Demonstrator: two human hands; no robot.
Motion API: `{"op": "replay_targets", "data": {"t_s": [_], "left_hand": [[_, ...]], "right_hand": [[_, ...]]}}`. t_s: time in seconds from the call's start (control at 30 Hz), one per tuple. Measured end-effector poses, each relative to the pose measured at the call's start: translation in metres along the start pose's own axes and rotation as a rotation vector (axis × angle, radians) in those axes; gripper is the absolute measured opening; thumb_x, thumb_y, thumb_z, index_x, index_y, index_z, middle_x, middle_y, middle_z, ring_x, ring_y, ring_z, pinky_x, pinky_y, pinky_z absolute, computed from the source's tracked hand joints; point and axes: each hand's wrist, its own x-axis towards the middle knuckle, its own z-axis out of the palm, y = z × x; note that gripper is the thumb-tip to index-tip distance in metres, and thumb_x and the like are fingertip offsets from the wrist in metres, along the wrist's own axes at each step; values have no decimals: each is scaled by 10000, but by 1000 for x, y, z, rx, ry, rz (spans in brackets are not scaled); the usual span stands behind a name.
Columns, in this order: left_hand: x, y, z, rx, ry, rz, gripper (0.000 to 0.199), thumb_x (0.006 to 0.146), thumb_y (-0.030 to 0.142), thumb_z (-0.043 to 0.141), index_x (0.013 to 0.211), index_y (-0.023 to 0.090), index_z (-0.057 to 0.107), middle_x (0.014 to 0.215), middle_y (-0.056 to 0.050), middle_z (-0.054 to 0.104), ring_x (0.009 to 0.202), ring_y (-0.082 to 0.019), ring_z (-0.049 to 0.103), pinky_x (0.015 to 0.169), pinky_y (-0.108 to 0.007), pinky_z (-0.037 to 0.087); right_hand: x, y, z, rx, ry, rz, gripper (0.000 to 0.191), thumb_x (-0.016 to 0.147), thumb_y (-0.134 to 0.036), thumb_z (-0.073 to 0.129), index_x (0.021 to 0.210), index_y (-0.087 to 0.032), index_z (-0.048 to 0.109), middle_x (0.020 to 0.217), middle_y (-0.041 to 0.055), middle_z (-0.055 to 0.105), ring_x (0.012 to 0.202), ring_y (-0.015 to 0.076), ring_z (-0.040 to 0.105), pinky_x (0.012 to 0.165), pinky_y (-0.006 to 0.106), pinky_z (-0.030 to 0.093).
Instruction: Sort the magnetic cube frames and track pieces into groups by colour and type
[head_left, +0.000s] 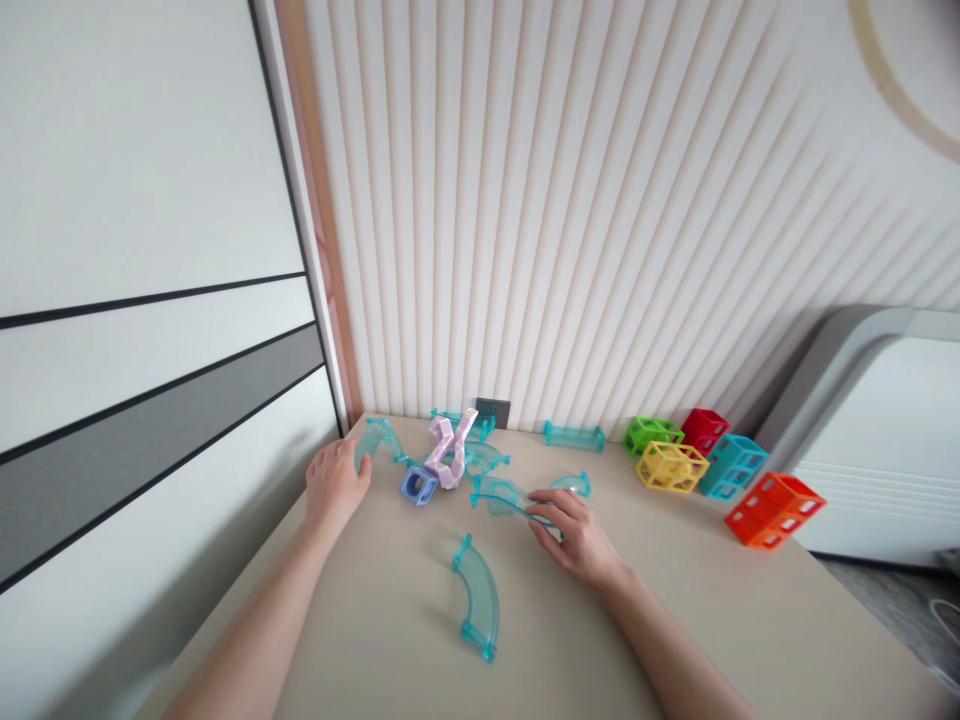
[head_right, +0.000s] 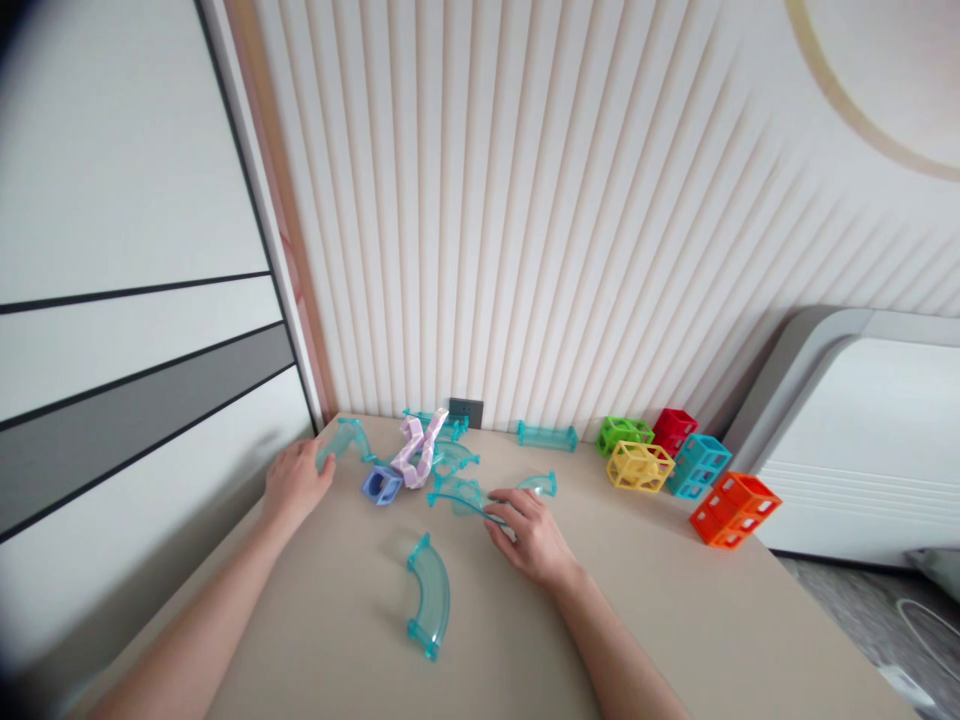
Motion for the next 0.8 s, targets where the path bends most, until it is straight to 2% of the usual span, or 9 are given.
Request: {"op": "replay_targets", "data": {"t_s": [0.2,0.37,0.57,0.8], "left_hand": [[-1,-11,17,49,-131,-58,412,897,311,515,1204,65,637,1047,-241,699,1036,-425,652,845,-517,509],[3,-17,22,9,-128,-55,358,869,267,536,1135,65,663,1001,-219,681,996,-412,659,803,-494,528],[8,-21,28,-143,38,-74,364,865,175,532,1208,92,620,1052,-166,631,954,-302,665,865,-409,538],[10,-17,24,-369,242,-36,390,871,138,527,1254,141,602,1105,-152,607,1053,-312,626,973,-453,504]], "right_hand": [[3,-1,-2,3,4,-1,135,970,-239,568,1052,-230,676,1065,124,737,904,238,717,809,390,558],[0,0,-1,3,-2,6,139,975,-248,568,1057,-228,678,1069,124,740,908,237,717,817,392,561],[0,1,0,1,-4,5,149,978,-252,559,1057,-231,683,1060,122,744,913,235,721,815,386,564],[1,1,0,15,-5,4,157,984,-243,545,1068,-232,677,1052,118,744,908,232,720,813,387,564]]}}
